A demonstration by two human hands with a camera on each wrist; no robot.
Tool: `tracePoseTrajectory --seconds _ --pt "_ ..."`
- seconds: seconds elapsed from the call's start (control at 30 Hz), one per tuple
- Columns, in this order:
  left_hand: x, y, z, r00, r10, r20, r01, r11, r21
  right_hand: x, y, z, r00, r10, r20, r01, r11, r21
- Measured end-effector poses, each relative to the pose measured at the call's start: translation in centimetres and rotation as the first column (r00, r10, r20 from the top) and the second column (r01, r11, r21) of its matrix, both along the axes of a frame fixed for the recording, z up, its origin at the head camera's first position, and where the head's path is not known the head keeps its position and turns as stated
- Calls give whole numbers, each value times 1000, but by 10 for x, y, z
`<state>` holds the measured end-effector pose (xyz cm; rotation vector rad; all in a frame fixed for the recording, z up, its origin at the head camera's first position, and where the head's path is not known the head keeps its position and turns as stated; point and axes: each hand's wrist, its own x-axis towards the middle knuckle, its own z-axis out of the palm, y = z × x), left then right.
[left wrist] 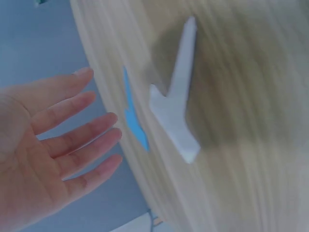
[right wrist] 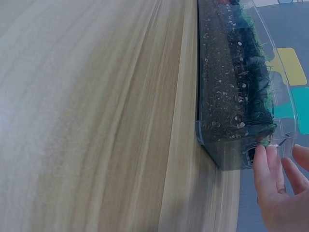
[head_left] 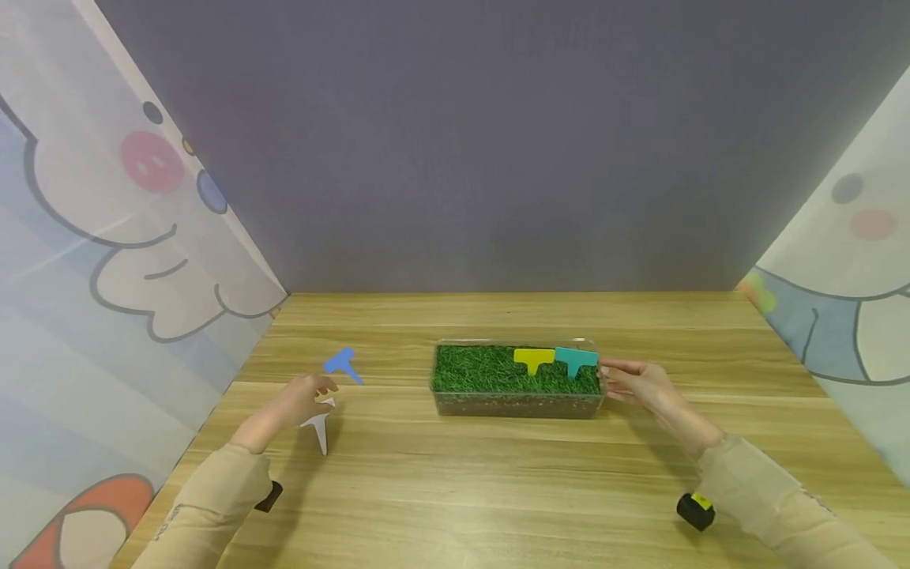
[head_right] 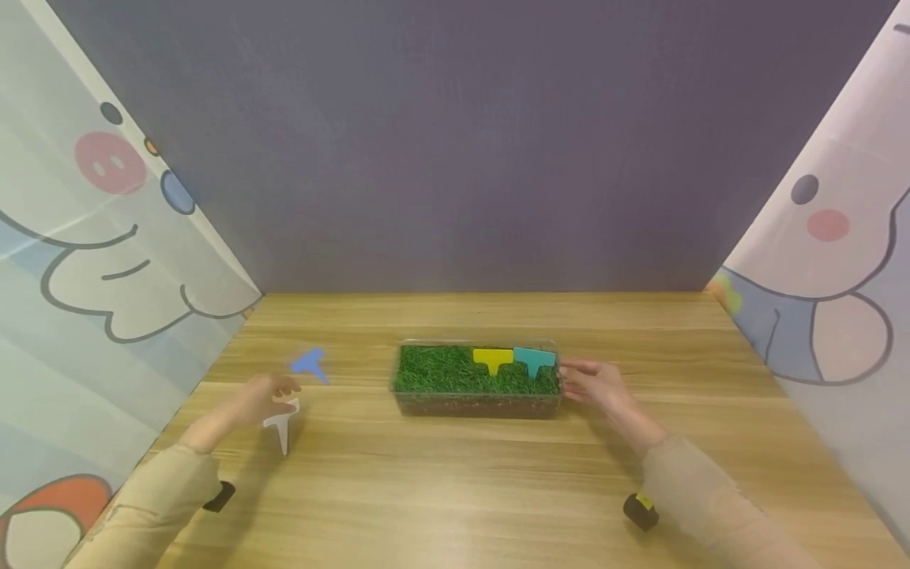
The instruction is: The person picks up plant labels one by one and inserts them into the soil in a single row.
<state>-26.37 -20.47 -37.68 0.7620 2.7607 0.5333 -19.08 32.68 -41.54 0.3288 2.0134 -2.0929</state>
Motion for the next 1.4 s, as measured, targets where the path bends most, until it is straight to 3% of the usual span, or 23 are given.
tracePoseTrajectory --seconds 0.37,0.67,0.8,0.87,1.1,1.4 --pt "-4 -12 -15 999 41 25 -40 998 -40 0 0 -2 1000 0 -1 0 1000 -2" --pt "-6 -15 -21 998 49 41 -47 997 -67 10 -19 27 1000 -20 -9 21 996 82" --pt "-8 -16 -25 997 60 42 -56 995 -82 11 -22 31 1000 -24 5 24 996 83" --pt "-8 -16 -26 996 76 45 -72 994 -87 10 -22 30 1000 -26 8 26 996 81" --pt "-11 -16 -29 994 89 59 -84 993 -81 -1 -5 5 999 -29 42 28 999 31" --pt "-18 -15 -26 982 117 148 -107 991 -79 -2 0 -3 999 -44 30 44 999 14"
